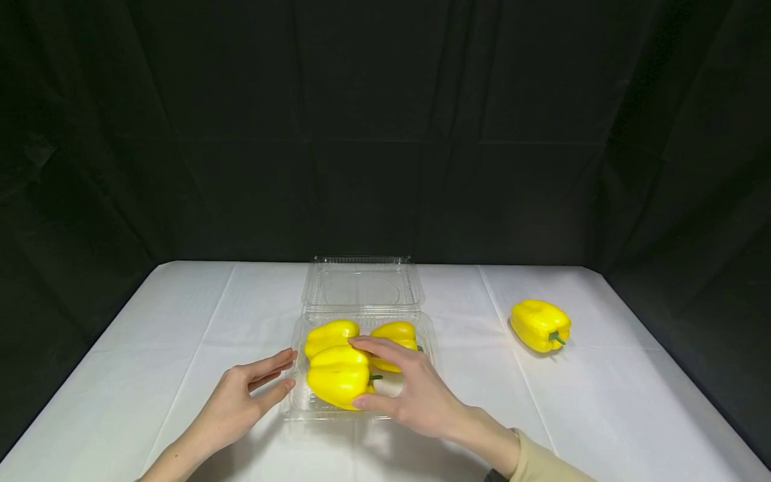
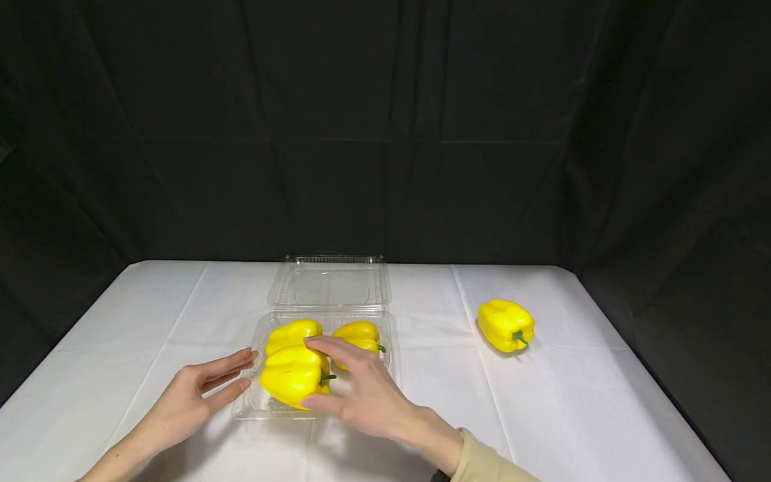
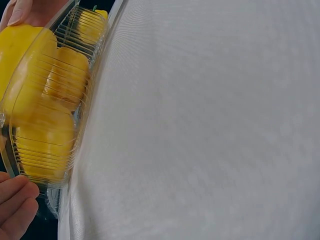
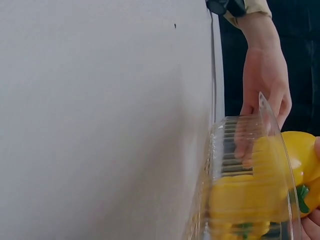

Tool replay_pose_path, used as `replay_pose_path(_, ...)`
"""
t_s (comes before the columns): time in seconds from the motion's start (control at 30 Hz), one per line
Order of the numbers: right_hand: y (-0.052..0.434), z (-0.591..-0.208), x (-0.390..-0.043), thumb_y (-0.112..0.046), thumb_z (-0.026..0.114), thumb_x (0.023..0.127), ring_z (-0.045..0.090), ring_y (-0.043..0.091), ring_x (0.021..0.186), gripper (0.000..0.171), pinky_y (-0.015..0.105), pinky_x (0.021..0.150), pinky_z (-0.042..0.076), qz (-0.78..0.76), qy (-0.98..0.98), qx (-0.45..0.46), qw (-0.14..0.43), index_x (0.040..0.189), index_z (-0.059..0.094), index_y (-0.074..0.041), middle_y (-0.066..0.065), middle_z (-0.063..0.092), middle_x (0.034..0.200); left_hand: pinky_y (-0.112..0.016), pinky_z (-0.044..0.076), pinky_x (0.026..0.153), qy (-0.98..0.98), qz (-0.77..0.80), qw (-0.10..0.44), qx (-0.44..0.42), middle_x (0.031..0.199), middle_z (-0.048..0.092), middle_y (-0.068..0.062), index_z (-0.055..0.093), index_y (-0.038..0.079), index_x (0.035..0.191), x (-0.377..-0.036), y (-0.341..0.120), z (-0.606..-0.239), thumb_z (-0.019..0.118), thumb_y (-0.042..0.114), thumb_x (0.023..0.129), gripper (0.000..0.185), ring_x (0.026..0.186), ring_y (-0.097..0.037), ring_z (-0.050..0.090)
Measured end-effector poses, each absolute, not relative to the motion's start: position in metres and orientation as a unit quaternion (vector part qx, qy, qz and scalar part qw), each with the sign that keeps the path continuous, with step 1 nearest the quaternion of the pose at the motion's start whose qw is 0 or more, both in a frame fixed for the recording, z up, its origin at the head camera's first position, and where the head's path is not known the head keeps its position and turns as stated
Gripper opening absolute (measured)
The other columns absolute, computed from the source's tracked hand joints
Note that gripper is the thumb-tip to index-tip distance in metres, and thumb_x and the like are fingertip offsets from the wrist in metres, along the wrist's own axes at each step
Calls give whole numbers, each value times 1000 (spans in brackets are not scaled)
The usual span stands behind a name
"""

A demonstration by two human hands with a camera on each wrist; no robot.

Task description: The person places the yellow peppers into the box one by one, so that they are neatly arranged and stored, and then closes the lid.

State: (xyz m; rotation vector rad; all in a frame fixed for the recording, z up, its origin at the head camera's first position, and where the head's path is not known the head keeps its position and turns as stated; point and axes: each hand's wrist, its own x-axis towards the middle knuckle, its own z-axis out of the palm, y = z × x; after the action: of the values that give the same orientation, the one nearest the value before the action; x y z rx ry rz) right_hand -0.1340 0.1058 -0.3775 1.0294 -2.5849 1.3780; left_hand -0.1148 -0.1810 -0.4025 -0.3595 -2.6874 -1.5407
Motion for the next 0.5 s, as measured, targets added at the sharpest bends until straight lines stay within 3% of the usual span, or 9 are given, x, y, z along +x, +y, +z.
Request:
replay_pose_path(0.23, 99, -381, -134, -31, 85, 80, 54, 20, 133, 70, 41, 109, 48, 443, -827, 344, 24, 143, 55, -21, -4, 56, 145, -36, 56, 98, -861, -495, 9, -118, 135, 64, -10, 60, 5, 138, -115, -181, -403, 72, 23, 94, 50, 121, -27, 64)
replay_pose_path(0.5, 94, -385, -134, -30, 85, 80, 48, 20, 138, 72, 49, 113, 42, 446, -833, 327, -2, 144, 53, -23, -8, 52, 148, -37, 55, 98, -861, -494, 3, -118, 136, 63, -10, 59, 5, 139, -115, -182, -403, 72, 25, 94, 50, 122, -29, 63)
